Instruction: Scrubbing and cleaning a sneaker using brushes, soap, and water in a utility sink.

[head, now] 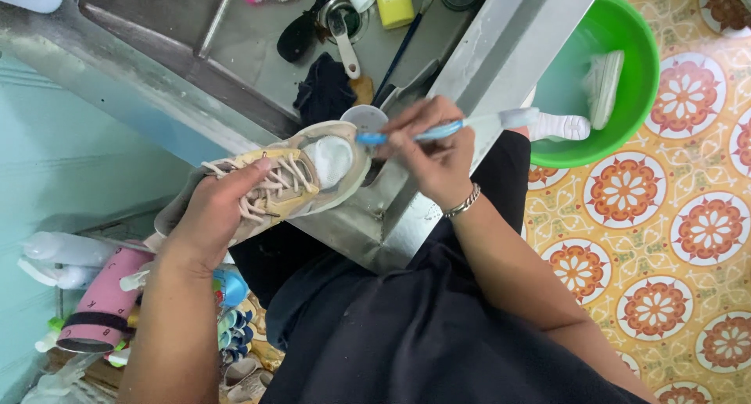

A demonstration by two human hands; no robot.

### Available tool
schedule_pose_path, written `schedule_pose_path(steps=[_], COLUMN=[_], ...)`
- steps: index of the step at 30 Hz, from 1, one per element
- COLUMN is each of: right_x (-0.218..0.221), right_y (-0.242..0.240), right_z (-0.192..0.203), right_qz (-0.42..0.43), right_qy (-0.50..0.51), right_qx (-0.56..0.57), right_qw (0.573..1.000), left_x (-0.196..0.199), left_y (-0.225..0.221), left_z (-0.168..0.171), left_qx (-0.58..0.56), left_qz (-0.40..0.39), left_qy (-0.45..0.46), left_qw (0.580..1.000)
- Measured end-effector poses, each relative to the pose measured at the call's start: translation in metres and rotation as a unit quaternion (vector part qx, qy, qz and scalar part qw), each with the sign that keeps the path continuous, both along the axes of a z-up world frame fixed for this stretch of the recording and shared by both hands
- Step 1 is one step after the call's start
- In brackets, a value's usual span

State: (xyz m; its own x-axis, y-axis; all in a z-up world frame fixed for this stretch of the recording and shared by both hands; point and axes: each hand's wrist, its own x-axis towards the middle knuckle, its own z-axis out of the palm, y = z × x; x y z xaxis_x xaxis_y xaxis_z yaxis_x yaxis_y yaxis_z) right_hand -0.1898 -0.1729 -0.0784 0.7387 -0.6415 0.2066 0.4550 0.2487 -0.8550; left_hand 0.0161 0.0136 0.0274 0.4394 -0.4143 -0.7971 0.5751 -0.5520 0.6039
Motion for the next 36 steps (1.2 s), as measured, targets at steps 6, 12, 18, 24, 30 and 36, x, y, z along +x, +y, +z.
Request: schedule_pose_path(steps=[6,12,18,24,30,36], right_x=[-0.007,-0.010,-0.003,-0.006,-0.013,-0.004], right_y=[-0.002,0.002,-0.002,0.000,-0.001,-0.002], right_z=[-0.012,-0.010,-0.003,-0.003,-0.011,-0.002], right_qz=[0.011,-0.002,-0.011,0.019,0.009,0.003], right_qy=[0.002,0.006,0.007,0.002,0.014,-0.010], right_qx=[0.003,0.030,0.010,0.013,-0.001,0.019], right_qw=[1.000,1.000,1.000,1.000,1.000,1.000], left_x=[0.002,0.000,0.001,0.001,0.001,-0.005], left_y=[0.001,0.001,0.004,0.002,0.003,-0.007], left_z=[-0.002,0.000,-0.002,-0.002,-0.003,0.010], left_qx=[-0.024,0.002,-0.009,-0.007,-0.013,0.048], left_qz=[-0.007,-0.028,-0.011,0.002,-0.021,-0.025], left_qy=[0.013,-0.022,0.005,0.017,-0.001,-0.029], left_qw=[1.000,0.999,1.000,1.000,1.000,0.998])
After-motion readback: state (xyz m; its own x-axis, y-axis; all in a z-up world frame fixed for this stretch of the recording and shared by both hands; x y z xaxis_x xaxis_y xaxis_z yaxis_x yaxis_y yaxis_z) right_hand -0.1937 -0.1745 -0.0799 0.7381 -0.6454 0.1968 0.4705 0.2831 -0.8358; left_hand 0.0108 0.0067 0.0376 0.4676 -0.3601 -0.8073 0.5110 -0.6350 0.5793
